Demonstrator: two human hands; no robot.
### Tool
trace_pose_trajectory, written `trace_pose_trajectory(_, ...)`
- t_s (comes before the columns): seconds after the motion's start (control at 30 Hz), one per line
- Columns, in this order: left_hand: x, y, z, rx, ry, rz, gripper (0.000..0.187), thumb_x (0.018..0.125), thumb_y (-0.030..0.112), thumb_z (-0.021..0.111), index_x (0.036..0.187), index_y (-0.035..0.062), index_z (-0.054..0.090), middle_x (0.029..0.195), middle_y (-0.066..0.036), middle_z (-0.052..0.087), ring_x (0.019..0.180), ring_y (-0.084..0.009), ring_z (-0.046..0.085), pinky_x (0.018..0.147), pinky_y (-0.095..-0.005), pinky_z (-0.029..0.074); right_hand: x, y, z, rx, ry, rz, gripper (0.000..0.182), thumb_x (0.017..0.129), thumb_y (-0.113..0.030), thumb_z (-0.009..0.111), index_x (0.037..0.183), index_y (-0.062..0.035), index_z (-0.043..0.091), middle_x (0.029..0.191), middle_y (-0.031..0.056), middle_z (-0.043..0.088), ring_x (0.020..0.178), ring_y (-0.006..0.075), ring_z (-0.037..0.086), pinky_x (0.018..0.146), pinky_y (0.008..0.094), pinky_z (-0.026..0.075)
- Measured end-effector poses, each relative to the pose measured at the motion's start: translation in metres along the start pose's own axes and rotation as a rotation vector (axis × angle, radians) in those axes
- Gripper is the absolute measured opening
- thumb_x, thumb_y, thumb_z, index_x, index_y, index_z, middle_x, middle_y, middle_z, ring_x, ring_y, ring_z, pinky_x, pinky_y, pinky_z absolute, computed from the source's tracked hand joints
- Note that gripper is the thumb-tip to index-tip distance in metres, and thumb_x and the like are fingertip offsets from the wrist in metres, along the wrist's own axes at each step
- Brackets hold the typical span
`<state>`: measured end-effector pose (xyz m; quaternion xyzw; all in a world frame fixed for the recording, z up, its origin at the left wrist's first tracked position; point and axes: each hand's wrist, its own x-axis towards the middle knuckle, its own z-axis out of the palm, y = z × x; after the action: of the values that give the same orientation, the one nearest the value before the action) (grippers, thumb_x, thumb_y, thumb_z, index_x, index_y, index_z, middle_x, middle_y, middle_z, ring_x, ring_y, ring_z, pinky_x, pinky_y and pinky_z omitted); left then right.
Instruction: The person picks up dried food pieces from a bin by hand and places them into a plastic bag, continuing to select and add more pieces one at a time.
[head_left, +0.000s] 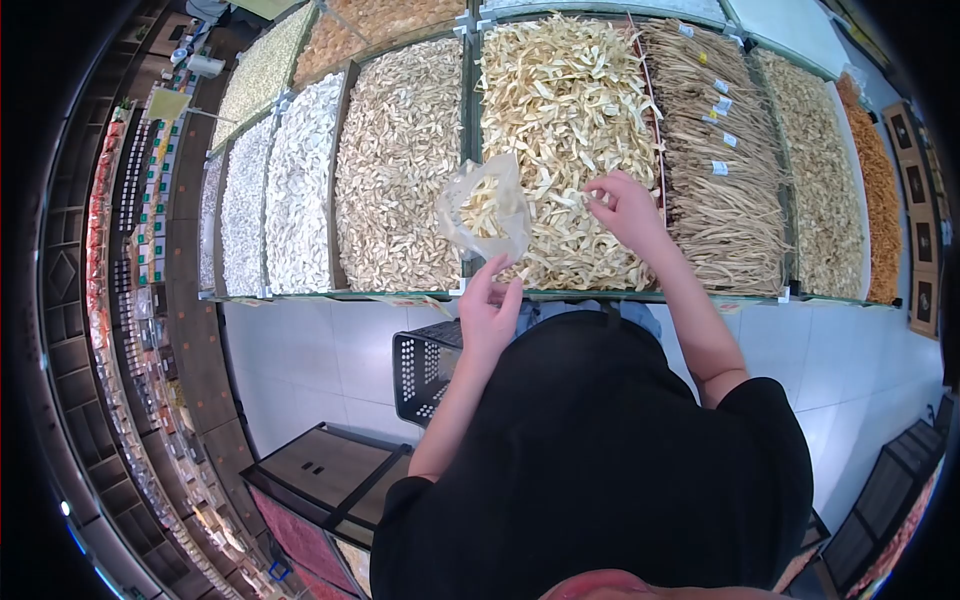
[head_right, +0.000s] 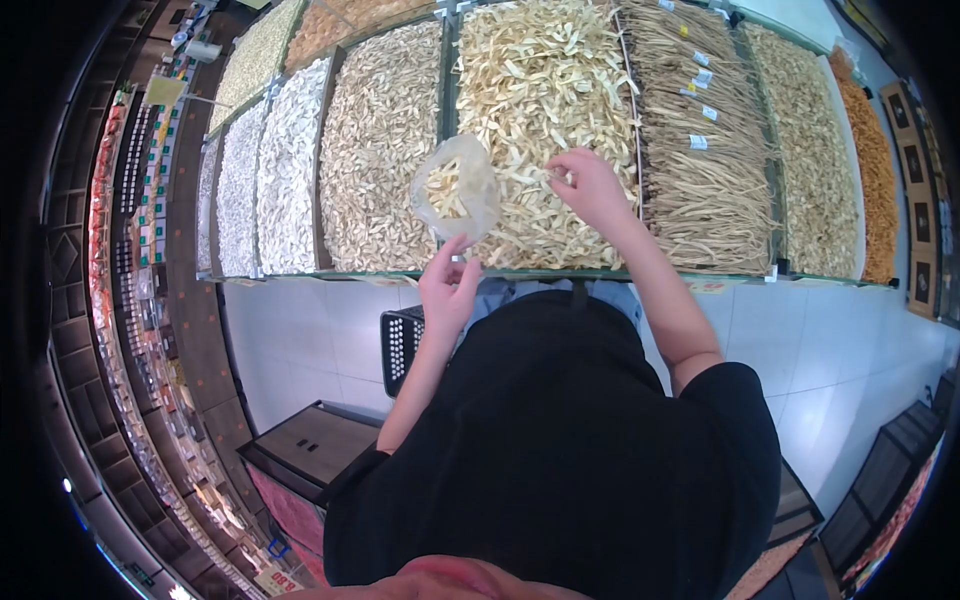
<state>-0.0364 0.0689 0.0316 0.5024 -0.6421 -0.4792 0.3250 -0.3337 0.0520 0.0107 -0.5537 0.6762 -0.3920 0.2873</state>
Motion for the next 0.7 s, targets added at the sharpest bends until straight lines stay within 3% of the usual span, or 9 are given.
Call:
trace_pose_trajectory(0.13, 0.001, 0.002, 0.002, -0.008, 0.002, -0.007, 0.044, 0.094, 0.006, 0.072, 0.135, -0.0044, 0.061, 0.121, -0.012, 0.074, 0.074, -0.0088, 0.067, 0.067, -0.0249, 0.056, 0.002, -0.067, -0.002, 0.197, -0.053, -0.037, 0.021, 0.088, -0.012, 0.078, 0.107, -0.0046, 0.075, 0.091, 0.0041, 0.066, 0.06, 0.0092, 0.054, 0.059, 0.0261, 0.046)
trace_pose_trajectory(0.23, 0.0, 0.007, 0.002, 0.001, 0.005, -0.007, 0.044, 0.094, 0.005, 0.071, 0.135, -0.0045, 0.061, 0.121, -0.013, 0.073, 0.075, -0.0089, 0.067, 0.068, -0.025, 0.056, 0.009, -0.073, 0.026, 0.342, -0.192, 0.029, 0.022, 0.088, -0.013, 0.078, 0.105, -0.0001, 0.073, 0.085, 0.0057, 0.07, 0.061, 0.0102, 0.058, 0.058, 0.0277, 0.048)
trace_pose_trajectory(0.27, 0.001, 0.009, 0.002, 0.006, 0.008, -0.004, 0.044, 0.094, 0.005, 0.071, 0.135, -0.0045, 0.061, 0.121, -0.013, 0.073, 0.075, -0.0089, 0.067, 0.068, -0.025, 0.056, 0.012, -0.069, 0.039, 0.283, -0.184, -0.037, 0.02, 0.087, -0.014, 0.077, 0.097, 0.003, 0.072, 0.075, 0.0077, 0.071, 0.06, 0.0132, 0.062, 0.058, 0.0291, 0.049)
trace_pose_trajectory(0.4, 0.0, 0.012, 0.001, 0.065, 0.021, 0.045, 0.046, 0.096, 0.004, 0.07, 0.139, -0.0052, 0.058, 0.113, -0.01, 0.073, 0.073, -0.005, 0.064, 0.065, -0.0216, 0.053, 0.025, -0.082, 0.056, -0.002, -0.335, -0.079, 0.017, 0.086, -0.015, 0.074, 0.086, 0.002, 0.073, 0.064, 0.009, 0.068, 0.062, 0.0181, 0.068, 0.059, 0.0301, 0.054)
trace_pose_trajectory(0.5, -0.001, 0.01, 0.002, 0.046, 0.027, 0.043, 0.045, 0.096, 0.005, 0.07, 0.139, -0.005, 0.058, 0.11, -0.009, 0.073, 0.073, -0.0045, 0.064, 0.065, -0.0215, 0.052, 0.034, -0.1, 0.059, 0.05, -0.506, 0.135, 0.019, 0.088, -0.014, 0.074, 0.099, 0.0006, 0.076, 0.076, 0.012, 0.072, 0.065, 0.0152, 0.07, 0.06, 0.0285, 0.056)
trace_pose_trajectory(0.6, -0.001, 0.01, 0.003, 0.038, 0.013, 0.024, 0.045, 0.096, 0.004, 0.07, 0.139, -0.0048, 0.059, 0.108, -0.009, 0.073, 0.073, -0.0039, 0.063, 0.064, -0.0213, 0.051, 0.032, -0.09, 0.089, 0.685, -0.378, 0.307, 0.031, 0.091, -0.015, 0.074, 0.119, -0.0022, 0.074, 0.091, 0.0158, 0.074, 0.066, 0.0118, 0.07, 0.061, 0.0267, 0.057)
trace_pose_trajectory(0.7, -0.001, 0.012, 0.003, 0.033, 0.016, 0.032, 0.045, 0.096, 0.004, 0.07, 0.139, -0.0047, 0.059, 0.108, -0.009, 0.073, 0.072, -0.0037, 0.062, 0.064, -0.0212, 0.051, 0.021, -0.088, 0.086, 0.699, -0.295, 0.143, 0.045, 0.093, -0.016, 0.073, 0.136, -0.006, 0.066, 0.108, 0.0134, 0.074, 0.066, 0.0097, 0.068, 0.06, 0.0278, 0.057)
